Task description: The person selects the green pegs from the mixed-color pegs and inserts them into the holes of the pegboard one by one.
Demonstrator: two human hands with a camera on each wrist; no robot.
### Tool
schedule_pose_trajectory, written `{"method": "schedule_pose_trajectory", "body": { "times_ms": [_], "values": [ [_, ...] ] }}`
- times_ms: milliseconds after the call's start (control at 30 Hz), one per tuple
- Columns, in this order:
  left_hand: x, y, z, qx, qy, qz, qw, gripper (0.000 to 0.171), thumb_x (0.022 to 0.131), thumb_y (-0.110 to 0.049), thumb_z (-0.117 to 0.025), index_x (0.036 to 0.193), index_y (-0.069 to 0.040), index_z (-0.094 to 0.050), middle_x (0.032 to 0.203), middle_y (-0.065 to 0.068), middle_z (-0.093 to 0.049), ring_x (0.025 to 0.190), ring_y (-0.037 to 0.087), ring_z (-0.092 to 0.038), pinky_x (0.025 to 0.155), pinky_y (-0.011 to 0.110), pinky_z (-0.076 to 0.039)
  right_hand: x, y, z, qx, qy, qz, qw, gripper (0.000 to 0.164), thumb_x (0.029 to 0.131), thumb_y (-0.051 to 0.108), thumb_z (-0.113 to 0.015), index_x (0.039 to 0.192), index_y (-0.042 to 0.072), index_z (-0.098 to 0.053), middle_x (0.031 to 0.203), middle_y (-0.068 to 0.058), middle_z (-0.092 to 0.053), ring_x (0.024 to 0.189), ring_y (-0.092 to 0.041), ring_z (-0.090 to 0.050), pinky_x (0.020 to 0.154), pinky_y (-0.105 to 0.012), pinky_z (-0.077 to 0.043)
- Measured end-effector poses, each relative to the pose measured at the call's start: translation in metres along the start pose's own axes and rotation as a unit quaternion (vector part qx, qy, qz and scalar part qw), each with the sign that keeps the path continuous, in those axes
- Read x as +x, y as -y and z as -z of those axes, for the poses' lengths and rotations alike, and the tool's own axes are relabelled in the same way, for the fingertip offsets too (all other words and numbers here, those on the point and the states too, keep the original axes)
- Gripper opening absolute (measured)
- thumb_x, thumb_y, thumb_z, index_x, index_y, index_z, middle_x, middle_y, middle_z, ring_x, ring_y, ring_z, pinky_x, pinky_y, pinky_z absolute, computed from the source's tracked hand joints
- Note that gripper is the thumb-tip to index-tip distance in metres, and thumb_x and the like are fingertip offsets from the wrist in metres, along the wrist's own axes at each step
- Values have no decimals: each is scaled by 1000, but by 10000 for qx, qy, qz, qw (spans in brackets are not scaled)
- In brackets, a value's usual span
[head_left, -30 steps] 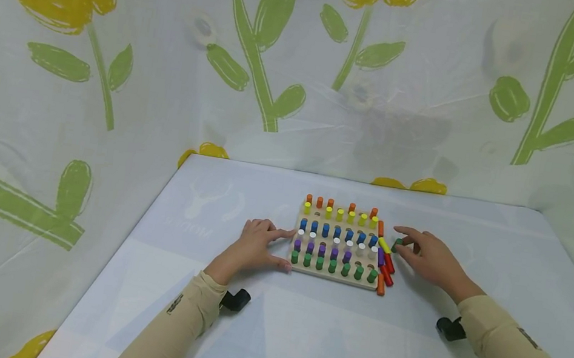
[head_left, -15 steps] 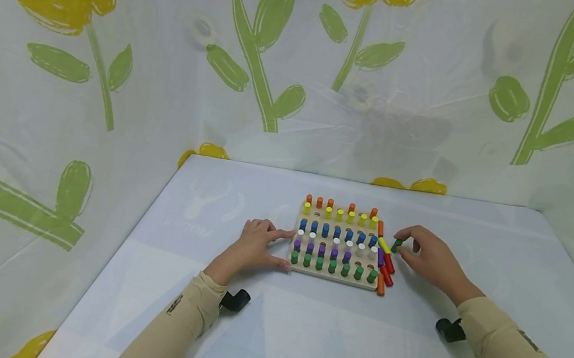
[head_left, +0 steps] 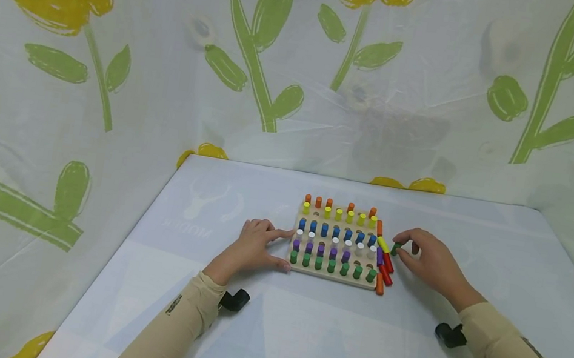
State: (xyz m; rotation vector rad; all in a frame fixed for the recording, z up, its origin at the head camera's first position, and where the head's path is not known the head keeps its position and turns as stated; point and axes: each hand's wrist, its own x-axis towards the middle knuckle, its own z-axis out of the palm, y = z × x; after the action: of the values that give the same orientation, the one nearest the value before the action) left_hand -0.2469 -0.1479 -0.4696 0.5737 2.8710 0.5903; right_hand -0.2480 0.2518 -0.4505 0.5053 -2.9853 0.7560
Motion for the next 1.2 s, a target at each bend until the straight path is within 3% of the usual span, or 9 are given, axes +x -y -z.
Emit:
{"method": "schedule_pose_trajectory", "body": {
  "times_ms": [200, 733, 1200],
  "values": [
    [-1, 0, 1, -23, 3, 37, 10000, 86, 74, -61, -84, 149, -32, -54, 103, 0, -45, 104, 21, -38, 101, 45, -29, -4, 7, 1, 40, -157, 249, 9996, 25, 92, 10, -74, 116, 8, -68, 112, -8, -67, 90, -22, -52, 73, -33, -48],
    [-1, -1, 2, -14, 37, 92, 9999, 85, 75, -60, -84, 149, -32, -54, 103, -1, -44, 106, 23, -38, 101, 45, -29, -11, 24, -7, 309, -113, 744, 9967, 19, 92, 14, -76, 110, 13, -71, 105, 1, -68, 89, -17, -52, 72, -29, -47],
    [1, 2, -1, 11, 6, -33, 10000, 86, 75, -61, -83, 149, -31, -53, 102, -1, -44, 102, 20, -39, 100, 45, -28, -11, 32, -13, 352, 109, 720, 9967, 20, 91, 16, -78, 110, 16, -73, 103, 3, -66, 91, -17, -54, 75, -30, -50]
  ]
}}
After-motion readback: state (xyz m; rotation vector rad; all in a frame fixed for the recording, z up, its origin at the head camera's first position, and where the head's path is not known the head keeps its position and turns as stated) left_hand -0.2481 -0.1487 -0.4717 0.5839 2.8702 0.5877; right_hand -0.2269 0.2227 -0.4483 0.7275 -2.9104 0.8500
